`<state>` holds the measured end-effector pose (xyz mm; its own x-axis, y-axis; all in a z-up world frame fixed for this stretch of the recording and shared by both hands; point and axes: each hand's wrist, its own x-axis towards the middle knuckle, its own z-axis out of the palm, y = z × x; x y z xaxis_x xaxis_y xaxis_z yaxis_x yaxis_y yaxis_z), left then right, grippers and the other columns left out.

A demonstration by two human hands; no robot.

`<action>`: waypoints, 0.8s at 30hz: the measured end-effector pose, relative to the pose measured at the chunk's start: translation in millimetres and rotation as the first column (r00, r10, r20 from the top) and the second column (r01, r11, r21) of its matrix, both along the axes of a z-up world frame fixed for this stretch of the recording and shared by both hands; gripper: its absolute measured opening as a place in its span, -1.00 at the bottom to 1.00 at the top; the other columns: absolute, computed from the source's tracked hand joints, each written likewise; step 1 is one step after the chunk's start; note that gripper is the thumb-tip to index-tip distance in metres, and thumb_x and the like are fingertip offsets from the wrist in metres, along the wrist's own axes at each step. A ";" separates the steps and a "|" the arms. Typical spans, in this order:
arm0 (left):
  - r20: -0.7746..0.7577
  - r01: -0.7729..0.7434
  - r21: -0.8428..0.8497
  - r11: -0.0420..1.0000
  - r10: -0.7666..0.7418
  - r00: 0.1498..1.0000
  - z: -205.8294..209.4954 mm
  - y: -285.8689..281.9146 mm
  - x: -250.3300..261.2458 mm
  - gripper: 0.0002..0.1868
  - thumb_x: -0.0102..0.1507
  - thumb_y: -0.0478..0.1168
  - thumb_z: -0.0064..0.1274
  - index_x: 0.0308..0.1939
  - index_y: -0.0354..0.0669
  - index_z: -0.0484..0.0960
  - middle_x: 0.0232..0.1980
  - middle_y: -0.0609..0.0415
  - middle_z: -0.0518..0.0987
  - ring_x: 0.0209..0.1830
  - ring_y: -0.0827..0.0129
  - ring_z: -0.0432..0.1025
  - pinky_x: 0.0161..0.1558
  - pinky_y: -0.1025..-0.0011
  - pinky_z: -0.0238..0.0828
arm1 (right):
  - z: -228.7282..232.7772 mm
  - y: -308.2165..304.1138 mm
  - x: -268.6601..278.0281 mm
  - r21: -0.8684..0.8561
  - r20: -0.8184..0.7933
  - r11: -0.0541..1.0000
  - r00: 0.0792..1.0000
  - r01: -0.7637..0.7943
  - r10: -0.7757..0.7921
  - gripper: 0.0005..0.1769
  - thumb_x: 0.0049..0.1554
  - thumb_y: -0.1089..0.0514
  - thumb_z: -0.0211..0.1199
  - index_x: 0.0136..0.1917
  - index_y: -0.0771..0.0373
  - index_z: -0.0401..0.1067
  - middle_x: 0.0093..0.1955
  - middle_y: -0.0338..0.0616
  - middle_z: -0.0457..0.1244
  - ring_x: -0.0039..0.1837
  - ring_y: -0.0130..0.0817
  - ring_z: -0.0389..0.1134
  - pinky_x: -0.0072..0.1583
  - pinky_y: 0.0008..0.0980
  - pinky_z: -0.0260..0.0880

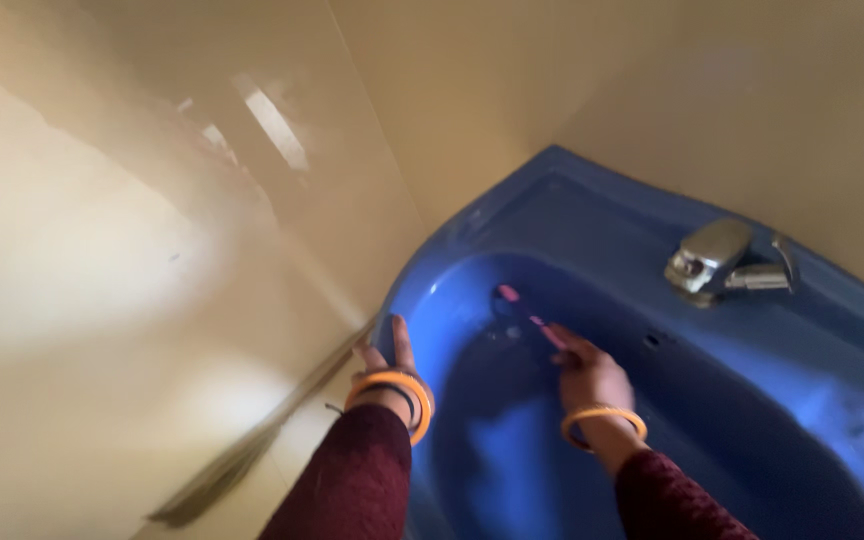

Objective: The person scrubs a blue bathroom sink and its white pedestal with a pink toothbrush. They rinse the toothbrush under running water and continue scrubbing the basin, rim, and pedestal surfaces.

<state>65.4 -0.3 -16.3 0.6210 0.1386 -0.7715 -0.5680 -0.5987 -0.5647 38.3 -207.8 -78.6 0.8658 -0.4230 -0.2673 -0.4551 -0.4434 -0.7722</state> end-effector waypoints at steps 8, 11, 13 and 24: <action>0.155 -0.421 -0.401 0.814 0.513 0.844 10.3 1.4 -1.3 -0.14 0.36 -0.21 -0.07 0.60 0.08 -0.28 0.61 -0.61 -0.37 0.47 -0.37 0.17 0.41 -0.17 0.14 | -16.8 7.7 7.1 -0.049 -0.142 0.993 0.985 -0.111 0.103 -0.70 0.28 0.16 0.14 0.14 -0.04 0.66 0.16 -0.20 0.44 0.18 -0.26 0.47 0.23 -0.26 0.43; 0.117 -0.597 -0.623 0.506 0.815 0.568 10.1 -0.1 1.6 0.11 0.36 -0.21 -0.11 0.58 0.32 -0.75 0.64 -0.50 -0.42 0.55 -0.22 0.09 0.46 -0.04 0.16 | -27.6 9.3 9.7 0.212 -0.092 0.955 0.969 -0.207 0.230 -0.55 0.28 0.19 0.07 0.35 -0.21 0.48 0.06 -0.14 0.49 0.09 -0.25 0.49 0.17 -0.26 0.47; 0.112 -0.603 -0.615 0.509 0.813 0.572 9.7 -1.3 2.2 0.13 0.36 -0.22 -0.12 0.55 0.36 -0.80 0.65 -0.45 -0.44 0.59 -0.21 0.02 0.47 -0.05 0.12 | -23.4 8.7 8.8 0.085 0.131 0.983 0.980 -0.164 0.152 -0.72 0.29 0.17 0.12 0.19 -0.07 0.56 0.23 -0.27 0.42 0.12 -0.37 0.49 0.18 -0.31 0.48; 0.117 -0.595 -0.535 0.599 0.750 0.651 -42.1 23.3 20.6 0.10 0.37 -0.22 -0.22 0.54 0.26 -0.89 0.63 -0.52 -0.46 0.61 -0.22 -0.10 0.56 -0.09 -0.30 | 7.3 2.6 0.2 -0.077 0.121 0.975 0.969 -0.208 0.216 -0.53 0.23 0.13 0.07 0.35 -0.25 0.44 0.22 -0.18 0.38 0.23 -0.17 0.42 0.27 -0.18 0.39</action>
